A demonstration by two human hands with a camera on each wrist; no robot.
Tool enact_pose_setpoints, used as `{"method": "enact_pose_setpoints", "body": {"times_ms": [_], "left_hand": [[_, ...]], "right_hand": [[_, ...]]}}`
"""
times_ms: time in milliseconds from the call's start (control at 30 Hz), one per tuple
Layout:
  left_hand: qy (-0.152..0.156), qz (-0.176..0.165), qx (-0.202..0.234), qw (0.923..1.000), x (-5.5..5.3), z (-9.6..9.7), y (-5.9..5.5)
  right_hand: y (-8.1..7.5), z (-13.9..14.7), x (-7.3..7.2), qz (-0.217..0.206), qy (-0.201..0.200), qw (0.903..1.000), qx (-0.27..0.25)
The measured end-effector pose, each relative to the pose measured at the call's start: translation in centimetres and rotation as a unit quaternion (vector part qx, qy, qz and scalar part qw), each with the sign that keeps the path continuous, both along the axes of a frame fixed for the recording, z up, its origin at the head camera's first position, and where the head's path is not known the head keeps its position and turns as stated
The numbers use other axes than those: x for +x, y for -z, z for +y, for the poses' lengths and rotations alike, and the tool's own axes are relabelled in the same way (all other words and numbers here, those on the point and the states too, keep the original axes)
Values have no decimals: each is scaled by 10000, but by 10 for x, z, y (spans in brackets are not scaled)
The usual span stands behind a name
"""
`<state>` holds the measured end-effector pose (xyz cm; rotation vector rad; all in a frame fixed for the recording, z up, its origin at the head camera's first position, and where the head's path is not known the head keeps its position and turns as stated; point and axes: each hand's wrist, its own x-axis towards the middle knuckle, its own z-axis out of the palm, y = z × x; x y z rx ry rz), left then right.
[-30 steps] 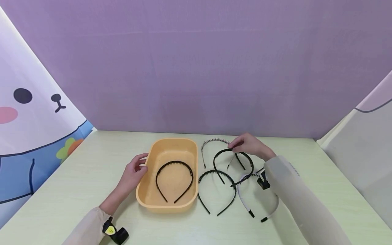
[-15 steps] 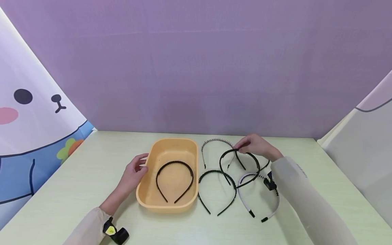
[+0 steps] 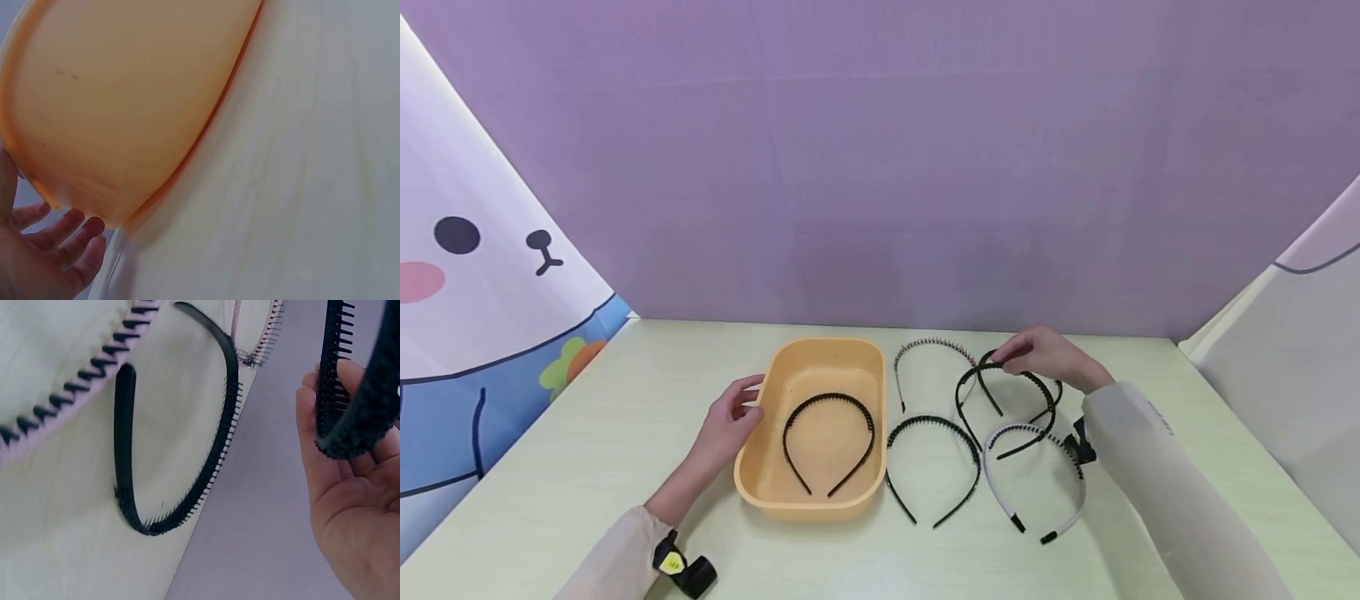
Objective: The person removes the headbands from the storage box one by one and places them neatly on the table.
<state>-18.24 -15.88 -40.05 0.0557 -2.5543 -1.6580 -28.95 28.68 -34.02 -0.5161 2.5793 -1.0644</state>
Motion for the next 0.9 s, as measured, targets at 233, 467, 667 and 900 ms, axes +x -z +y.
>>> {"method": "enact_pose_setpoints", "body": {"times_ms": [233,467,667,900], "left_hand": [[31,40,47,10000,1,0,0],[11,57,-12,10000,1,0,1],[10,66,-1,10000,1,0,1],[21,79,82,9999,0,-1,2]], "right_hand": [[1,12,-1,-1,-72,10000,-51],[7,30,-4,33,22,10000,-83],[11,40,-3,124,102,9998,80],[13,53,4,154,106,9997,138]]}}
